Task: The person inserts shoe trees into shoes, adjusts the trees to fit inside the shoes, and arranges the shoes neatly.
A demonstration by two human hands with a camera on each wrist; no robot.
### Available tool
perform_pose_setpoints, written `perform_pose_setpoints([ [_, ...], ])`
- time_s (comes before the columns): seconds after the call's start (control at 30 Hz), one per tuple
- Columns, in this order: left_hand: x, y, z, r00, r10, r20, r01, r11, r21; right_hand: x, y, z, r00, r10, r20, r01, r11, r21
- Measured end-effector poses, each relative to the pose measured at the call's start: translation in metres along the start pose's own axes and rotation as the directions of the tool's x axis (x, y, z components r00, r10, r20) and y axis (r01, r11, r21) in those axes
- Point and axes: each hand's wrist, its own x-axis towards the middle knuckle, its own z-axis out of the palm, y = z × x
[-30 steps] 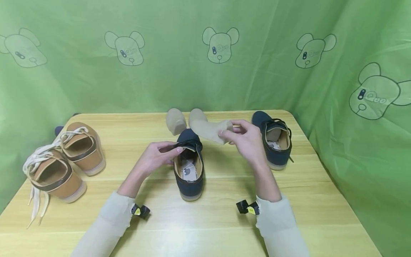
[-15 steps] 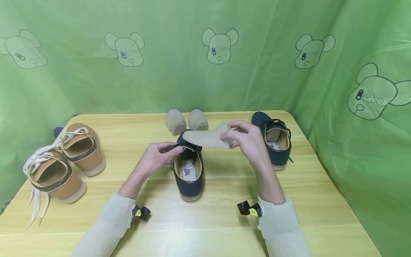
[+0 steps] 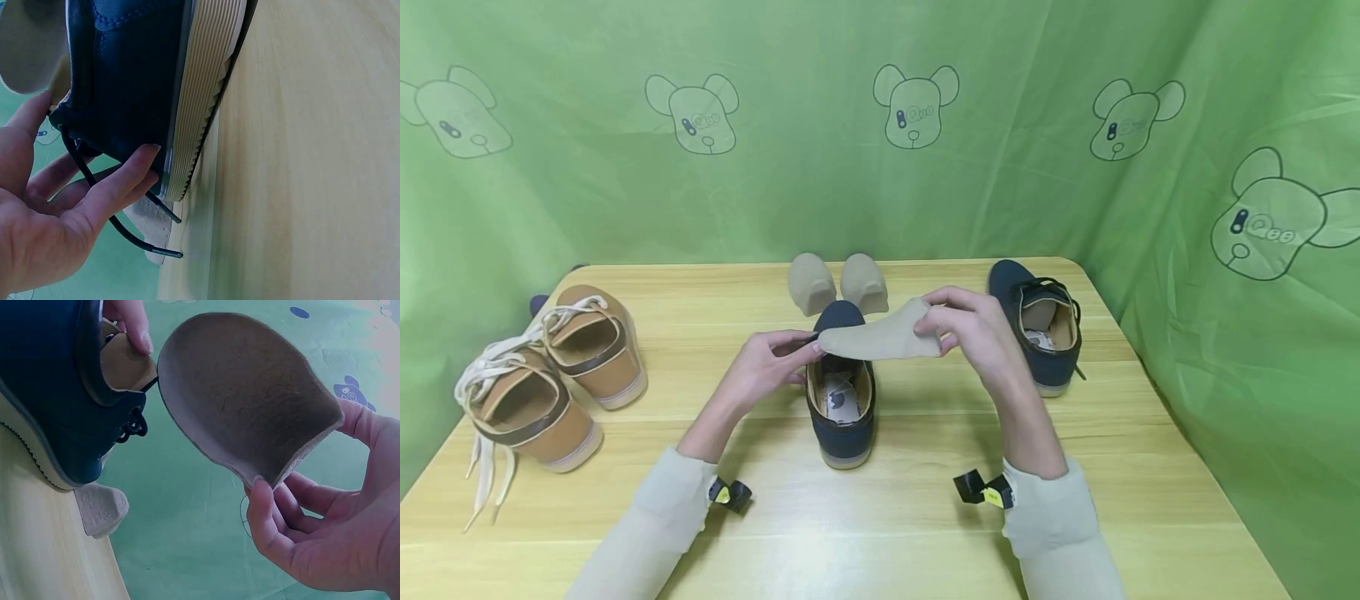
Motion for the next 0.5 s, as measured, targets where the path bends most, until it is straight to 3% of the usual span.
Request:
perform_pose_setpoints([
  [0.3,-0.001,0.001,0.0,1.0,0.006,-0.001,-0.006,1.0,0.009,-0.005,-0.009,0.002,0.997,0.012,0.079,-0.009,0.999,-0.041],
  [0.5,0.0,0.0,0.0,1.0,-0.008,-0.002,0.008,1.0,0.022,-0.014,-0.017,0.004,0.99,-0.03,0.139,0.047,0.992,-0.121],
])
